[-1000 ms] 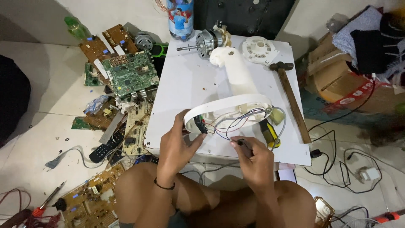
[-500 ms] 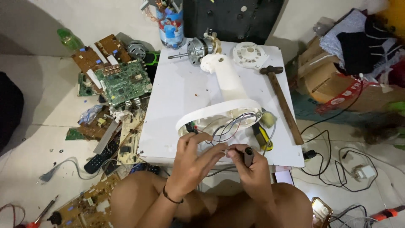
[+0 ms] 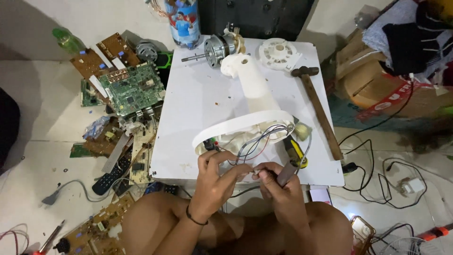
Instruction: The person is repairing a fan by connecting internal wires from the motor to the base unit and using a screwdriver to secure the components.
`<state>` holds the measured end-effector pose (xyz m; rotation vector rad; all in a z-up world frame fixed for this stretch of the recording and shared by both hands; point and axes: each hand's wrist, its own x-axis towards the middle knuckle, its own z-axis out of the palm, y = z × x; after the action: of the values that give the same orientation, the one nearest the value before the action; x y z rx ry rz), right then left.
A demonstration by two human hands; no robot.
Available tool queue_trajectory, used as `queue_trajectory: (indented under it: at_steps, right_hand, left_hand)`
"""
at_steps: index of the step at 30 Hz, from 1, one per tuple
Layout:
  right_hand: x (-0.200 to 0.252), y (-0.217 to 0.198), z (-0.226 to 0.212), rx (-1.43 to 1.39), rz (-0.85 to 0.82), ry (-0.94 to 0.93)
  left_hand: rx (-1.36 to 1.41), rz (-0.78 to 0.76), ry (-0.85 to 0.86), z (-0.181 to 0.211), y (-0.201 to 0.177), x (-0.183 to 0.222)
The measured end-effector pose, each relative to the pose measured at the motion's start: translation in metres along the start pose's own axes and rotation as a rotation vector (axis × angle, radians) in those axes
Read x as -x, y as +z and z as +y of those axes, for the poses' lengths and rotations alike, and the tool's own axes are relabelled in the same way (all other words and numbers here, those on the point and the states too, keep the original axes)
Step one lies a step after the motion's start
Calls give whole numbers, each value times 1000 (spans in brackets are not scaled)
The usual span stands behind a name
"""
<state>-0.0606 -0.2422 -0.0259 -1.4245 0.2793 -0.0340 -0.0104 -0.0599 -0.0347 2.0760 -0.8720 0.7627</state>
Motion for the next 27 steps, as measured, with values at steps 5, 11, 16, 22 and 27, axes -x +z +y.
queue_trajectory:
  at_steps: [5,11,16,22,27]
  right_hand:
    - [2,5,-5,-4,-1,-2]
    - [2,12,-3,49,141,-28]
    - [2,17,1,182,331,-68]
    - [6,27,-15,119,239,-27]
    - [4,24,-10,98,206,-62]
  left_hand:
    - [-50,42,27,-2,5,2]
    - [-100,58,52,1,5,0]
    - [-133,65,47,1,5,-2]
    - [-153,46,74,3,0,-3]
    - [-165,32,64,0,3,3]
